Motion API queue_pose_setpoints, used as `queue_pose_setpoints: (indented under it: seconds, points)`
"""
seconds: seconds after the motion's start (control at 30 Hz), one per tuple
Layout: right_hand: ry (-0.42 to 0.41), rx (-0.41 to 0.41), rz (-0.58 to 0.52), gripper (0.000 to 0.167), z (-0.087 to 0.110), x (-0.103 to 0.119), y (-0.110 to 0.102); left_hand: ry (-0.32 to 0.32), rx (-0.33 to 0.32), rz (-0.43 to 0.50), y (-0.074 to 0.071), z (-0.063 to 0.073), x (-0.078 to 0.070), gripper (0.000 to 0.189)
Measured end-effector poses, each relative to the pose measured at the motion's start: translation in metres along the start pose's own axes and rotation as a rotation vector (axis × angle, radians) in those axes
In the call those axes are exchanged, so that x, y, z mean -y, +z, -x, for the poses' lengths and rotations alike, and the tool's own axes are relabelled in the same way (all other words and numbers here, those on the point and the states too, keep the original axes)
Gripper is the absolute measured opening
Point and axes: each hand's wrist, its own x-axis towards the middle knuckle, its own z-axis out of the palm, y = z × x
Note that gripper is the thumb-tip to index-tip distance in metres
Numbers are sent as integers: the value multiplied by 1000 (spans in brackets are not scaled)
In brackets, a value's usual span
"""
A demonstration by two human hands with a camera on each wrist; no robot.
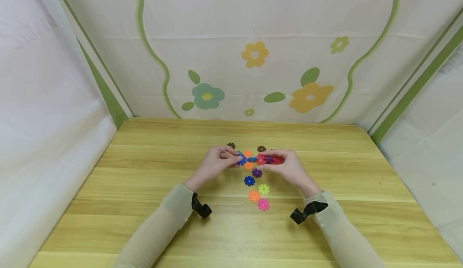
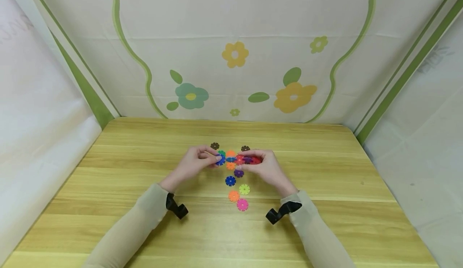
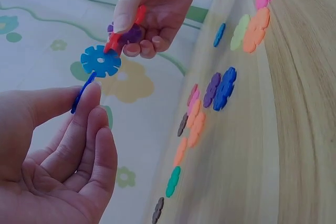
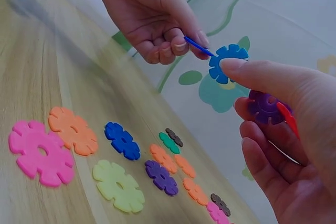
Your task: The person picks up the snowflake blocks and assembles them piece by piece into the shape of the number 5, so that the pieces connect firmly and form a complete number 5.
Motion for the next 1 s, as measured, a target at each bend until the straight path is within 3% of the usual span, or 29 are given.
queue_pose_setpoints:
  seconds: [0.37, 0.77, 1.0]
  points:
    - [-43, 33, -35, 45, -1, 1, 6, 3, -10, 0, 5, -2, 2, 18]
    - [-165, 25, 15, 15, -4, -3, 13, -11, 5, 42, 9, -3, 0, 18]
    - [-150, 18, 47, 14, -4, -3, 13, 15, 8, 58, 12, -1, 0, 15]
